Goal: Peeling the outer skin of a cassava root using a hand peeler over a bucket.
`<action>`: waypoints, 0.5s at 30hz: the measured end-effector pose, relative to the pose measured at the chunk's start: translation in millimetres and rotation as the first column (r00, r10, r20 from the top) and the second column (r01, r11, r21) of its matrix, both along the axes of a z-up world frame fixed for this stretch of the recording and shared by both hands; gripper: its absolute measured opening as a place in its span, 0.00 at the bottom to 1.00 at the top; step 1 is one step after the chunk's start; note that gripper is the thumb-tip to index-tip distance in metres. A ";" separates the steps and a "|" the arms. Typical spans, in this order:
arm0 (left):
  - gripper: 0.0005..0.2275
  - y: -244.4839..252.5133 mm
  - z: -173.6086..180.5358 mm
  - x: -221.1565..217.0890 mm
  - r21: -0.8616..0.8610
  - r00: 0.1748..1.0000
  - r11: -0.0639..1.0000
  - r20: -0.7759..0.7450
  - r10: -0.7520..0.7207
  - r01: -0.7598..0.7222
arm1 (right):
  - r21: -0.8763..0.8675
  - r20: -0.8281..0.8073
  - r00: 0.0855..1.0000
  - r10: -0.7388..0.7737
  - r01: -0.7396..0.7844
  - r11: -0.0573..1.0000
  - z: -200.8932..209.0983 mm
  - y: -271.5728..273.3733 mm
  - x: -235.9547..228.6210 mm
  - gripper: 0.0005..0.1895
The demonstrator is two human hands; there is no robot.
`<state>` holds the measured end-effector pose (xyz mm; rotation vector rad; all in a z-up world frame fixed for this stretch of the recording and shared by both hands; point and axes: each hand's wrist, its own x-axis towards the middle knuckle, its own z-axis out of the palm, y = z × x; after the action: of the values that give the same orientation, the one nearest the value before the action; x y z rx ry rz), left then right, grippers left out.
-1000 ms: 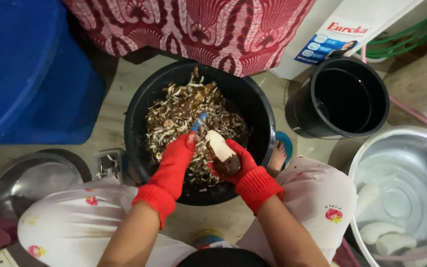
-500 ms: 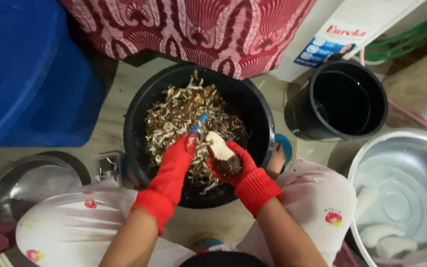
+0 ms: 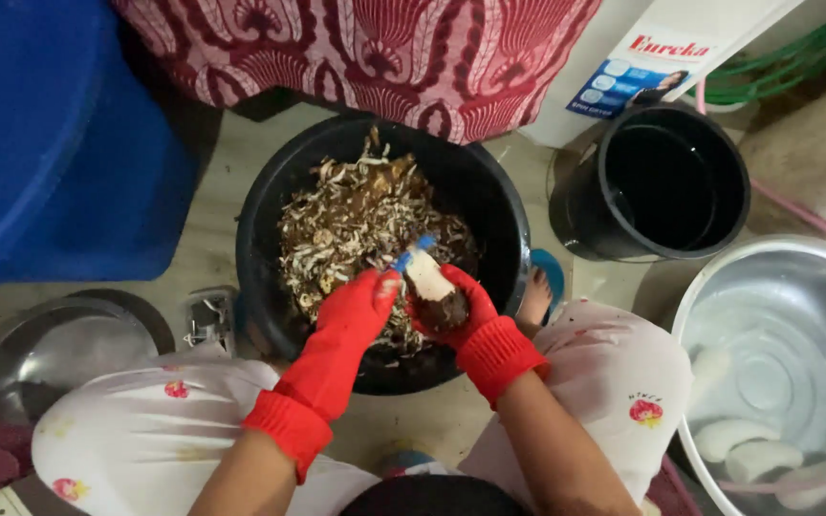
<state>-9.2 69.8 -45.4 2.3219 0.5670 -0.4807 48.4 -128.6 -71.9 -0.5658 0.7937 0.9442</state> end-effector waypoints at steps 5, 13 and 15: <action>0.27 12.8 0.7 6.4 -0.064 0.995 0.994 -0.057 0.083 -0.086 | -0.030 0.053 0.995 0.089 -0.088 0.996 0.9 0.9 3.9 0.31; 0.23 7.7 -2.9 -5.2 -0.299 0.986 0.943 0.029 0.164 -0.148 | 0.099 -0.005 0.995 0.098 -0.097 0.990 -13.6 -6.0 5.4 0.30; 0.21 10.1 -7.4 -5.4 -0.270 0.987 0.952 0.030 0.158 -0.144 | 0.204 0.017 0.988 0.155 -0.155 0.967 -10.7 -4.1 9.5 0.35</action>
<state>-14.6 79.9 -52.9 2.0112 0.6098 -0.3975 57.9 -132.7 -82.5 -0.4529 0.6483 1.1546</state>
